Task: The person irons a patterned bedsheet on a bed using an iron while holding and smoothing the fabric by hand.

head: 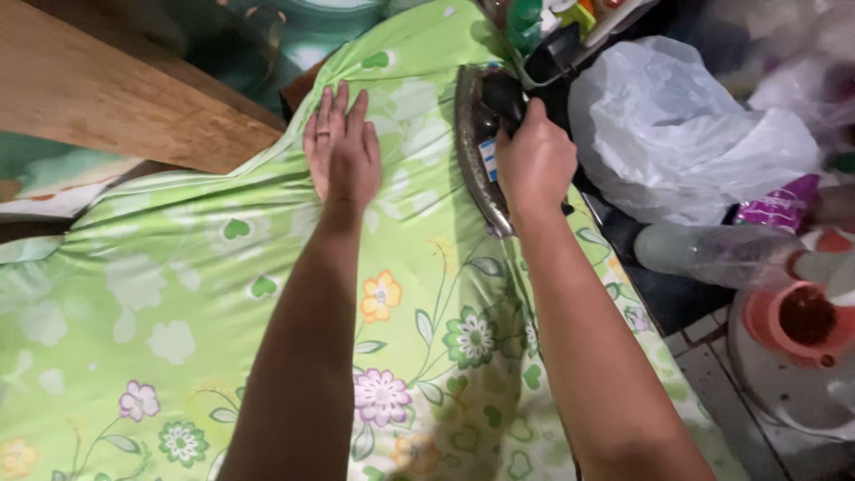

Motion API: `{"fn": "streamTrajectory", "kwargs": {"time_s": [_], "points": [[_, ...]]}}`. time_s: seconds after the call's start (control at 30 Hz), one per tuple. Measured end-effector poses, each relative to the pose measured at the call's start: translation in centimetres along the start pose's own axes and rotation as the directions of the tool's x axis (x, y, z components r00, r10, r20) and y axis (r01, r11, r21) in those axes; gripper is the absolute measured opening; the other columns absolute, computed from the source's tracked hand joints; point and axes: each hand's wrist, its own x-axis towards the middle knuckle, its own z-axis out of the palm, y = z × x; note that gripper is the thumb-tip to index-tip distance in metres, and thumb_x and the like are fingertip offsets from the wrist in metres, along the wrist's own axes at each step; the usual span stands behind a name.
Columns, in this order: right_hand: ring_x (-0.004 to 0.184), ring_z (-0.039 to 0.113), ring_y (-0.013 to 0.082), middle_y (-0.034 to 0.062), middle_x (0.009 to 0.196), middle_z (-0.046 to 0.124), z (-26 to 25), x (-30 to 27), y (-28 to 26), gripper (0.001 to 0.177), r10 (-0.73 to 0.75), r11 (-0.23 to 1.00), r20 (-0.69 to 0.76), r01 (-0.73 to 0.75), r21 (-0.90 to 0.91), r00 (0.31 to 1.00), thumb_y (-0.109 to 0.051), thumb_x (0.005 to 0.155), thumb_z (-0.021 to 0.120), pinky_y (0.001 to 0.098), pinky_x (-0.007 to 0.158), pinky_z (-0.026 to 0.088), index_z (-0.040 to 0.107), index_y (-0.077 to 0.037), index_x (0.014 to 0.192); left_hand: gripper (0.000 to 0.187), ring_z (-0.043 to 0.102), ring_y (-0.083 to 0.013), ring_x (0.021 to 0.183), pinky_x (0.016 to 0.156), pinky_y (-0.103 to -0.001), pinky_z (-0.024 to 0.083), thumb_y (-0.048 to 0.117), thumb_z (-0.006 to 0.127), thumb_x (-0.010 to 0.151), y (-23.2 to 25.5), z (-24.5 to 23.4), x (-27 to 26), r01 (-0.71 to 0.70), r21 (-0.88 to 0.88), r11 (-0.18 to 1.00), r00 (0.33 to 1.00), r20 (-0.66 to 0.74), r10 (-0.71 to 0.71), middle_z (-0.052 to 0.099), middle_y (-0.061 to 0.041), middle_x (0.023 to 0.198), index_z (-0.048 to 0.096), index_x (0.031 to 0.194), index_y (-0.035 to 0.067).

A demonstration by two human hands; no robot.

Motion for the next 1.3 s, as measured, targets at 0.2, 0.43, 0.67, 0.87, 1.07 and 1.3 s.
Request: {"fn": "streamTrajectory", "kwargs": {"time_s": [0.2,0.43,0.67,0.87,1.07,1.3], "points": [[0.078,0.070,0.0462,0.0231,0.083,0.072,0.9,1.4,1.7,0.030,0.023,1.000,0.049,-0.022,-0.010,0.999,-0.024,0.090,0.076,0.0577,0.070,0.055,0.066,-0.008,0.113,0.049,0.031,-0.0315,0.155,0.125,-0.051,0.020,0.028,0.053,0.110,0.1,-0.6,-1.5,-0.070,0.018,0.997,0.998,0.000,0.070,0.040,-0.014,0.165,0.049,0.155,0.010],[0.085,0.069,0.0477,0.0238,0.091,0.074,1.0,1.7,3.0,0.038,-0.079,0.993,0.005,0.079,0.084,0.997,-0.029,0.087,0.080,0.0576,0.073,0.055,0.066,-0.006,0.114,0.058,0.029,-0.0293,0.156,0.123,-0.064,0.011,0.044,0.051,0.105,3.3,-8.8,-22.4,0.370,0.165,0.914,0.929,-0.045,-0.367,0.038,-0.011,0.165,0.045,0.157,0.018],[0.084,0.070,0.0446,0.0247,0.086,0.071,-4.0,-4.1,1.3,0.039,-0.219,0.964,0.354,0.147,0.219,0.909,-0.036,0.089,0.081,0.0547,0.076,0.055,0.067,-0.005,0.108,0.060,0.024,-0.0341,0.158,0.125,-0.062,0.011,0.038,0.048,0.105,2.8,-8.6,-23.6,0.389,0.129,0.912,0.921,-0.056,-0.385,0.034,-0.013,0.169,0.041,0.160,0.015],[0.071,0.070,0.0429,0.0208,0.080,0.073,-3.1,-8.9,-4.2,0.040,-0.586,0.805,0.393,0.563,0.186,0.708,-0.035,0.087,0.078,0.0541,0.067,0.055,0.067,-0.010,0.116,0.063,0.026,-0.0345,0.158,0.127,-0.060,0.010,0.037,0.051,0.103,2.5,-8.2,-24.1,0.389,0.092,0.916,0.921,-0.062,-0.385,0.035,-0.012,0.169,0.042,0.160,0.014],[0.073,0.069,0.0431,0.0215,0.080,0.072,0.3,-3.0,-5.5,0.038,-0.290,0.956,0.150,0.277,0.099,0.945,-0.039,0.090,0.080,0.0538,0.060,0.054,0.065,-0.007,0.105,0.065,0.023,-0.0357,0.158,0.126,-0.060,0.007,0.036,0.051,0.099,2.0,-7.2,-24.3,0.407,0.125,0.905,0.913,-0.018,-0.408,0.033,-0.011,0.170,0.041,0.160,0.013],[0.081,0.066,0.0483,0.0253,0.083,0.071,-2.3,-7.8,-4.4,0.046,-0.371,0.916,0.299,0.293,0.275,0.879,-0.041,0.083,0.086,0.0566,0.072,0.052,0.067,-0.004,0.102,0.066,0.018,-0.0366,0.159,0.126,-0.062,0.004,0.039,0.047,0.103,1.5,-6.7,-24.4,0.390,0.123,0.913,0.920,-0.022,-0.390,0.027,-0.013,0.172,0.035,0.163,0.015]]}}
